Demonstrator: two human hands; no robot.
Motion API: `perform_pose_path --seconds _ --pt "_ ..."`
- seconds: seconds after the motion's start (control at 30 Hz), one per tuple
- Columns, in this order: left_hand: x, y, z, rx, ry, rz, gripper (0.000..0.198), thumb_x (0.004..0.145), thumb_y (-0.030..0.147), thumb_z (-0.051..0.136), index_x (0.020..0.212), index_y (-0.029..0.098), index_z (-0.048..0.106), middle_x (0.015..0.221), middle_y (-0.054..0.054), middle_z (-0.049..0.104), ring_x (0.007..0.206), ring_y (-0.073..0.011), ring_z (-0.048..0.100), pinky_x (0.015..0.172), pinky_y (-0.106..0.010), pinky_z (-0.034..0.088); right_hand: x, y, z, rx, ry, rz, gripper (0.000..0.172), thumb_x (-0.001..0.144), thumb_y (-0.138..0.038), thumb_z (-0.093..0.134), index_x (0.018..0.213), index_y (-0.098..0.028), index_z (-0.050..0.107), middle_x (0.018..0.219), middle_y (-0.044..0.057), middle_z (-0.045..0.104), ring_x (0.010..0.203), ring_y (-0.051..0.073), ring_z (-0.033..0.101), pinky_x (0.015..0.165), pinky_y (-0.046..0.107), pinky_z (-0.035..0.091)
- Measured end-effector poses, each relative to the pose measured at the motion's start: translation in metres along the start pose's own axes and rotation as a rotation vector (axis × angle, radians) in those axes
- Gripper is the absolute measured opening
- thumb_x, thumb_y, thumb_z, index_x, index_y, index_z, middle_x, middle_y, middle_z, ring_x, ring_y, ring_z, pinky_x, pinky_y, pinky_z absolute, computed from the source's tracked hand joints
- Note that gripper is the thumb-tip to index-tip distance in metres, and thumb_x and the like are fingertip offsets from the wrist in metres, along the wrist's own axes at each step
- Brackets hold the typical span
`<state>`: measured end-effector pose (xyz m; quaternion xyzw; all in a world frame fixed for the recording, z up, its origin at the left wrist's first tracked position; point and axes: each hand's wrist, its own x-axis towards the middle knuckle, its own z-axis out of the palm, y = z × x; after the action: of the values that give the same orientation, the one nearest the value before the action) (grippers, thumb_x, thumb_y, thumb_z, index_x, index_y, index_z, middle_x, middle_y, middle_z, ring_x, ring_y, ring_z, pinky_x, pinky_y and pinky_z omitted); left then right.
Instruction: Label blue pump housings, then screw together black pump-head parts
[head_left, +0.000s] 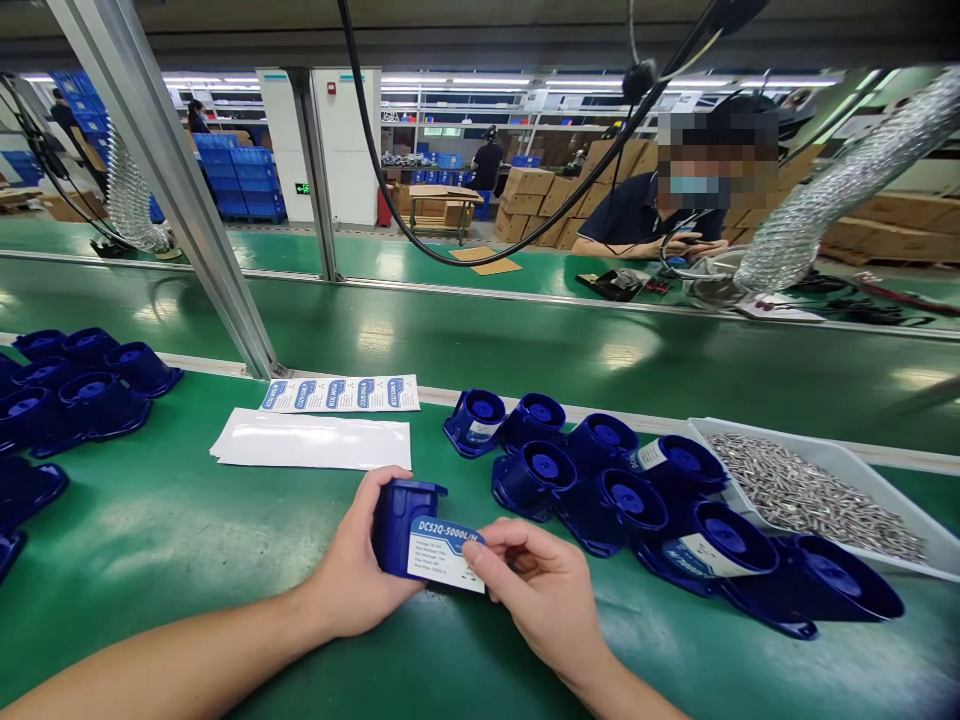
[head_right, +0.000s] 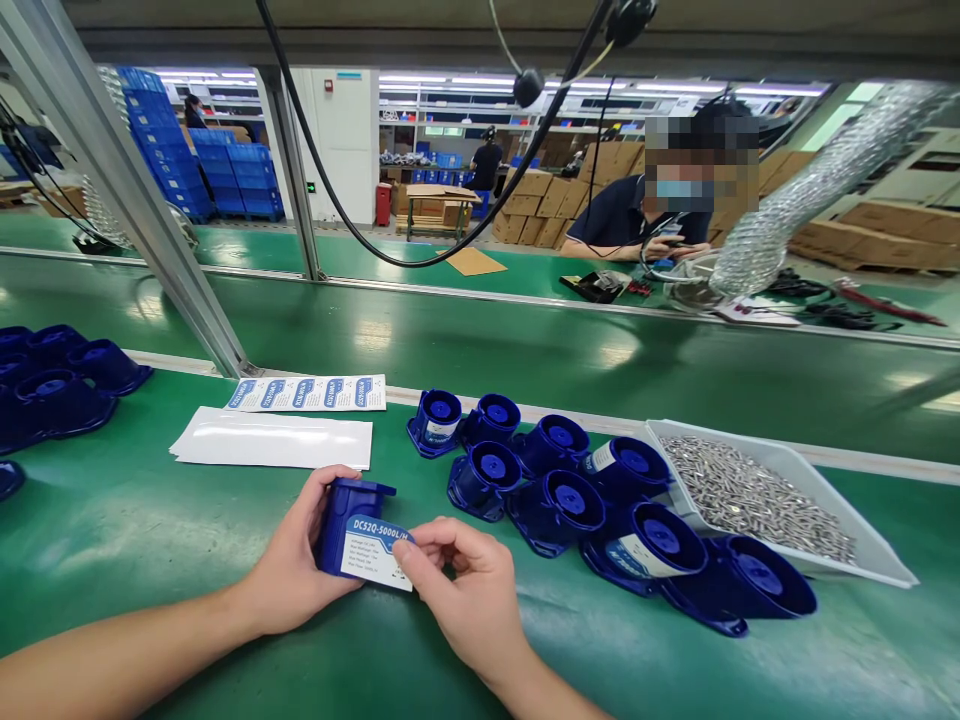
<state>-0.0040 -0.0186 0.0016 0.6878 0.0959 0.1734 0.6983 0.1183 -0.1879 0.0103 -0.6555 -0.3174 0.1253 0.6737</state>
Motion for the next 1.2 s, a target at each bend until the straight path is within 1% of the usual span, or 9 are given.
perform_pose_path --seconds 0.23,0.47,0.57,0.87,1.03,1.2 --pt "-0.002 -0.001 0.000 0.011 0.008 -0.001 0.084 0.071 0.010 0.088 0.139 0.028 0.043 0.127 -0.007 0.061 0.112 -0.0252 0.065 0.093 -0.035 0.054 -0.001 0.005 -0.001 0.006 0.017 0.007 0.012 0.082 -0.029 0.085 0.075 -0.022 0.079 0.057 0.000 0.066 0.043 0.012 0.054 0.041 0.022 0.044" --pt "-0.001 0.001 0.000 0.006 0.002 -0.006 0.083 0.072 0.011 0.088 0.139 0.029 0.043 0.127 -0.007 0.061 0.111 -0.0251 0.066 0.093 -0.035 0.054 0.000 0.000 0.000 0.005 0.002 0.010 0.011 0.081 -0.027 0.085 0.073 -0.022 0.079 0.056 0.000 0.066 0.042 0.012 0.054 0.040 0.022 0.044" --pt "-0.001 0.001 0.000 -0.003 0.001 -0.013 0.083 0.072 0.011 0.088 0.139 0.029 0.044 0.127 -0.006 0.062 0.110 -0.0255 0.066 0.092 -0.036 0.054 -0.001 0.002 0.000 0.011 0.004 0.018 0.011 0.081 -0.028 0.085 0.074 -0.022 0.079 0.056 0.000 0.066 0.042 0.012 0.055 0.040 0.022 0.044" --pt "-0.002 0.002 0.000 0.014 0.002 -0.002 0.082 0.072 0.010 0.087 0.139 0.028 0.043 0.128 -0.008 0.061 0.112 -0.0259 0.065 0.094 -0.036 0.054 -0.003 0.007 0.000 -0.007 0.014 0.063 0.021 0.082 -0.038 0.087 0.074 -0.021 0.079 0.057 0.001 0.065 0.043 0.013 0.053 0.041 0.024 0.042" --pt "-0.001 0.002 0.000 0.000 0.007 -0.005 0.083 0.072 0.009 0.088 0.139 0.027 0.043 0.128 -0.008 0.062 0.112 -0.0257 0.066 0.094 -0.036 0.055 -0.005 0.016 -0.001 -0.025 0.027 0.083 0.028 0.085 -0.047 0.086 0.076 -0.021 0.079 0.060 0.001 0.066 0.045 0.013 0.052 0.043 0.025 0.044" --pt "-0.002 0.002 0.001 -0.027 -0.002 -0.016 0.083 0.072 0.009 0.088 0.139 0.028 0.043 0.128 -0.007 0.062 0.108 -0.0244 0.069 0.092 -0.036 0.057 -0.006 0.019 -0.002 -0.004 0.018 0.105 0.028 0.084 -0.047 0.087 0.076 -0.021 0.080 0.060 0.001 0.066 0.046 0.013 0.052 0.044 0.024 0.044"
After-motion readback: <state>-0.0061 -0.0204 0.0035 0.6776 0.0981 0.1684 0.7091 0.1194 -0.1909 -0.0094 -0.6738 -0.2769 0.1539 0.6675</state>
